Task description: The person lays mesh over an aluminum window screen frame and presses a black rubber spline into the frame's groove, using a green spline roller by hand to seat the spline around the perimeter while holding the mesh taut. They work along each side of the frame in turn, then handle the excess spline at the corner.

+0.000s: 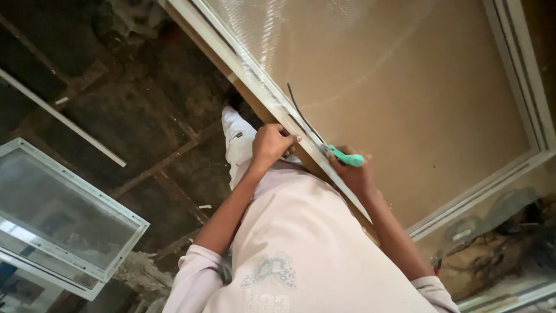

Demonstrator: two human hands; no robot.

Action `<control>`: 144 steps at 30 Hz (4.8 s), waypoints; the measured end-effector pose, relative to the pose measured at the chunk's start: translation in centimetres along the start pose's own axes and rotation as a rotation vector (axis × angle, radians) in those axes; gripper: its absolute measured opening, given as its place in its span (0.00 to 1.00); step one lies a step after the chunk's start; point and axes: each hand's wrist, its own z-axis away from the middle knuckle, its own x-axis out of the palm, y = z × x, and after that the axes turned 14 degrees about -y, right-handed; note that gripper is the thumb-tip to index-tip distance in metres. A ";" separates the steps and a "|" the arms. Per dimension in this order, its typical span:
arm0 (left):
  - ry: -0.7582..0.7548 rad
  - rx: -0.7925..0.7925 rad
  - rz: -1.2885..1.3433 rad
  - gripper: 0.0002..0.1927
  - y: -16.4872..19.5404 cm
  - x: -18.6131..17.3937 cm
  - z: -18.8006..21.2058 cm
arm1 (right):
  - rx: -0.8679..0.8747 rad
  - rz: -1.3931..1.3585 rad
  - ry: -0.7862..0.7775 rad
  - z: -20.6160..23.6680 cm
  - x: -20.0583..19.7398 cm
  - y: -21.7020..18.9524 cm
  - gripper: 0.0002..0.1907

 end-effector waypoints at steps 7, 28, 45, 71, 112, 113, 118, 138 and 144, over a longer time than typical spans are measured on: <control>-0.004 0.011 -0.255 0.11 0.3 -0.4 -1.0 | -0.019 0.081 -0.070 -4.4 -0.1 -2.6 0.10; 0.135 0.115 -0.318 0.14 0.8 -0.4 -0.7 | 0.166 -0.440 -0.116 -6.8 -1.6 0.8 0.12; -0.046 -0.065 -0.234 0.14 1.3 -0.8 -0.9 | 0.005 -0.049 -0.250 -15.6 -0.7 -3.8 0.14; 0.040 0.080 -0.325 0.14 0.3 -0.2 -1.3 | -0.059 0.055 -0.046 -10.8 1.3 -5.9 0.11; 0.085 0.087 -0.279 0.16 1.7 -0.9 -0.9 | -0.075 -0.119 -0.227 -14.5 -0.2 -4.0 0.12; 0.089 0.056 -0.295 0.17 1.7 -0.8 -1.0 | -0.114 -0.061 -0.161 -13.5 0.1 -3.9 0.11; -0.010 -0.060 -0.290 0.18 1.2 -0.4 -1.4 | -0.173 0.085 0.095 -13.6 3.0 -5.1 0.11; 0.060 -0.053 -0.473 0.19 -0.2 0.3 -3.4 | -0.089 0.002 0.028 -16.2 2.7 -7.2 0.12; 0.056 0.014 -0.458 0.20 0.5 -0.5 -2.3 | 0.011 -0.074 0.008 -12.2 0.9 -6.0 0.14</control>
